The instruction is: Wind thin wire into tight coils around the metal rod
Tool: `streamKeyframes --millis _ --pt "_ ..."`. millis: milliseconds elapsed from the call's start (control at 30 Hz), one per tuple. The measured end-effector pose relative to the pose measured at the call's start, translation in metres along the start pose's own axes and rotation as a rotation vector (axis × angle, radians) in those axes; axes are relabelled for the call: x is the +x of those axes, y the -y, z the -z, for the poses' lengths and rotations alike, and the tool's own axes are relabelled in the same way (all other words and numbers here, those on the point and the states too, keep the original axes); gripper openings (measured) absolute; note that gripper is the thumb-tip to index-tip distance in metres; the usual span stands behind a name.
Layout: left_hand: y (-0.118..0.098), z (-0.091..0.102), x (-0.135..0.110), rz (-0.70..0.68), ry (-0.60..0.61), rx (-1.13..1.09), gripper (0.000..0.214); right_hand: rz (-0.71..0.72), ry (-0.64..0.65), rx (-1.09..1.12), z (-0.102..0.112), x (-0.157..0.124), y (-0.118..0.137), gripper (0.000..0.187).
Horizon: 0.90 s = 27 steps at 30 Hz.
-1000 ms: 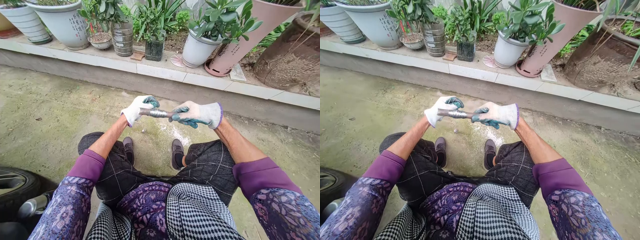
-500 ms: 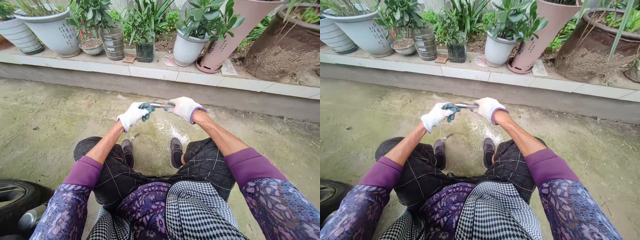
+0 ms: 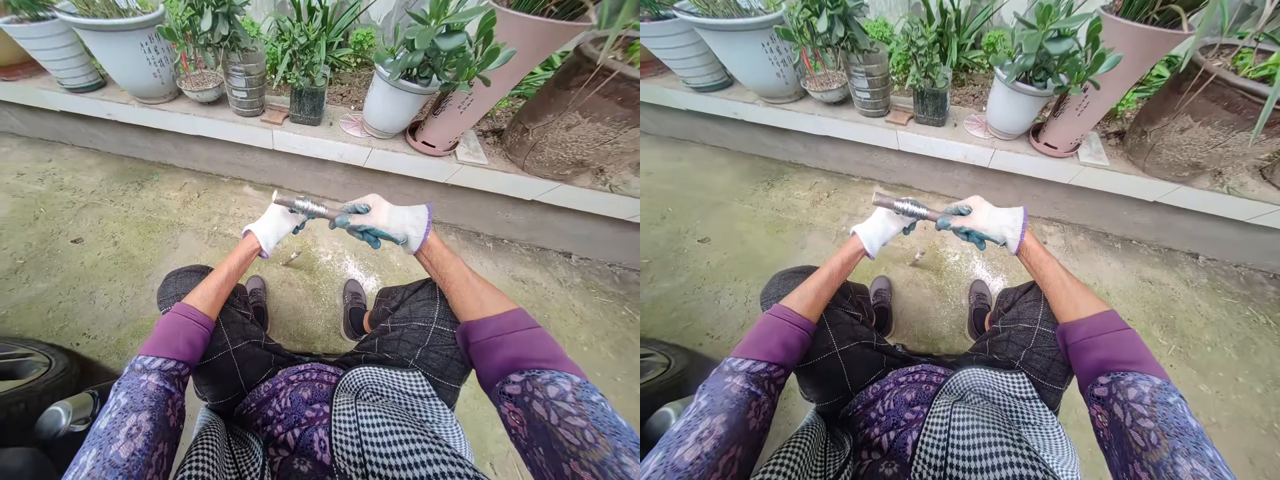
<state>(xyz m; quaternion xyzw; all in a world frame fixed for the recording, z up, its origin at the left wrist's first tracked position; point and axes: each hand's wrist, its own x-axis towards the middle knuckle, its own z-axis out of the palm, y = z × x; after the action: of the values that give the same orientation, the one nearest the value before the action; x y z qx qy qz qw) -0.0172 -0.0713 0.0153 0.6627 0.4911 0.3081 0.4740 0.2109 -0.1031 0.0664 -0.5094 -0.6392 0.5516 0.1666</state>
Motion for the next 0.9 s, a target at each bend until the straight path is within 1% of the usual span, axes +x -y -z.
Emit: streamKeyframes --millis 100,133,267,333,400,500,600,667,767,833,900 --pt "0.008 0.005 0.005 -0.127 0.039 0.044 0.015 -0.076 0.098 -0.091 0.003 -0.002 -0.009 0.048" --pt "0.011 0.006 0.007 -0.148 0.039 0.046 0.017 -0.09 0.121 -0.122 0.006 -0.002 -0.013 0.046" --pt "0.018 0.004 0.009 -0.117 0.052 0.135 0.019 -0.109 0.208 -0.239 0.017 -0.004 -0.022 0.037" --pt "0.017 0.001 0.007 -0.097 0.094 0.163 0.023 -0.139 0.211 -0.388 0.019 -0.002 -0.024 0.031" --pt "0.015 -0.003 0.003 -0.078 0.116 0.185 0.025 -0.167 0.175 -0.603 0.015 0.004 -0.025 0.025" --pt "0.01 -0.01 -0.001 -0.059 0.116 0.199 0.019 -0.16 0.064 -0.904 0.002 0.018 -0.027 0.025" --pt "0.007 -0.017 -0.003 0.044 0.095 0.1 0.011 -0.128 -0.078 -1.032 -0.007 0.031 -0.031 0.034" --pt "0.004 -0.02 -0.005 0.103 0.076 -0.005 0.008 -0.108 -0.173 -1.041 -0.006 0.036 -0.033 0.037" --pt "-0.002 -0.02 -0.008 0.106 0.05 -0.138 0.006 -0.083 -0.328 -0.97 0.005 0.037 -0.033 0.035" --pt "-0.006 -0.018 -0.009 0.099 0.046 -0.208 0.007 -0.059 -0.412 -0.816 0.012 0.035 -0.031 0.033" --pt "-0.009 -0.016 -0.009 0.1 0.048 -0.255 0.011 -0.055 -0.439 -0.544 0.015 0.031 -0.027 0.036"
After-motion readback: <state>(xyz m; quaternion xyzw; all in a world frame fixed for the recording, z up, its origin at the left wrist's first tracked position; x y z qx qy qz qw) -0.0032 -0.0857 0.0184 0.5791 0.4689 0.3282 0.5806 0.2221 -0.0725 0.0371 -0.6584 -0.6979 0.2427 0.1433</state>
